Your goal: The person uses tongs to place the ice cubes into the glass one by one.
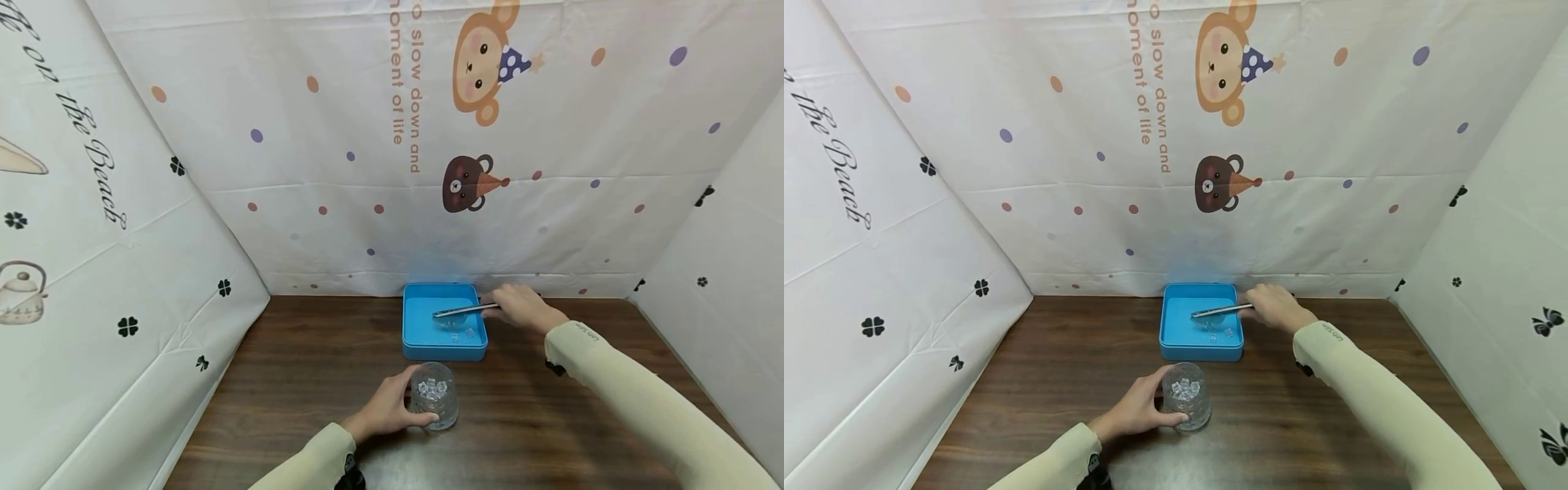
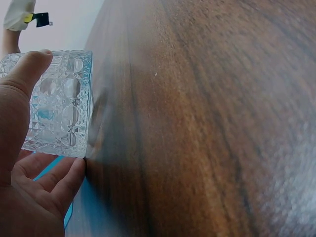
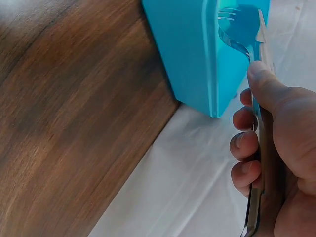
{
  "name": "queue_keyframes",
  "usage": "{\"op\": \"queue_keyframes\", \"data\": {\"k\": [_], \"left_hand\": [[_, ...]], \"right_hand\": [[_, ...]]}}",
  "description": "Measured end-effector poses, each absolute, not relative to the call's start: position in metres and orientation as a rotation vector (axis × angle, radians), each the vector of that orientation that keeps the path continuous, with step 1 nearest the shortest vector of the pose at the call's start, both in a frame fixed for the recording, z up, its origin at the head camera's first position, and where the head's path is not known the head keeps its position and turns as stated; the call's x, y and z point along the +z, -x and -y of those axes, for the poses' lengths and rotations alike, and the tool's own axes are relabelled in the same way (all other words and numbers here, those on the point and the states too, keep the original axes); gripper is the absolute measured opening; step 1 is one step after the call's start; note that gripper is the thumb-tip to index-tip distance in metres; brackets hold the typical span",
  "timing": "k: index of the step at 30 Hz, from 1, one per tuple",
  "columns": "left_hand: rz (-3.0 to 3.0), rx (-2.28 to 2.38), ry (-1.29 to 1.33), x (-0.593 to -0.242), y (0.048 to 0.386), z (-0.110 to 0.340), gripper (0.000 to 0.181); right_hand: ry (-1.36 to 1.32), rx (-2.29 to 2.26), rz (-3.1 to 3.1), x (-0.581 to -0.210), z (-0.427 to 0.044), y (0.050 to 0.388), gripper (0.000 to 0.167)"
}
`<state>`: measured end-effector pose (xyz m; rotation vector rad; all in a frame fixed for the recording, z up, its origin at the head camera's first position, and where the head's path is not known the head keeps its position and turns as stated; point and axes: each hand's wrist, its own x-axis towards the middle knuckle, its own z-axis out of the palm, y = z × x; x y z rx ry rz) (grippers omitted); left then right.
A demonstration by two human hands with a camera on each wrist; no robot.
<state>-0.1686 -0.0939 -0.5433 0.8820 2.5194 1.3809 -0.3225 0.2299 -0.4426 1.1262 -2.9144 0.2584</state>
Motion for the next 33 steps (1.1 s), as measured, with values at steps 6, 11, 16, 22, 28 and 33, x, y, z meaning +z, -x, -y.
{"op": "queue_keyframes", "data": {"k": [6,11,16,22,28,33], "left_hand": [[-2.510,1.403,-0.898,-0.544,0.169,0.093,0.079],[-2.499,1.406,-0.891,-0.545,0.169,0.093,0.079],[-2.497,1.406,-0.883,-0.545,0.170,0.093,0.079],[-2.496,1.406,-0.875,-0.543,0.170,0.093,0.079],[-2.496,1.408,-0.875,-0.543,0.169,0.094,0.079],[-2.491,1.410,-0.873,-0.544,0.169,0.094,0.079]], "right_hand": [[-1.084,0.325,2.860,-0.430,-0.234,0.316,0.022],[-1.012,0.335,2.865,-0.420,-0.236,0.312,0.028],[-0.948,0.387,2.843,-0.413,-0.238,0.311,0.032],[-0.924,0.389,2.812,-0.408,-0.240,0.312,0.037],[-0.925,0.359,2.810,-0.408,-0.241,0.314,0.038],[-0.921,0.357,2.818,-0.408,-0.241,0.314,0.039]]}}
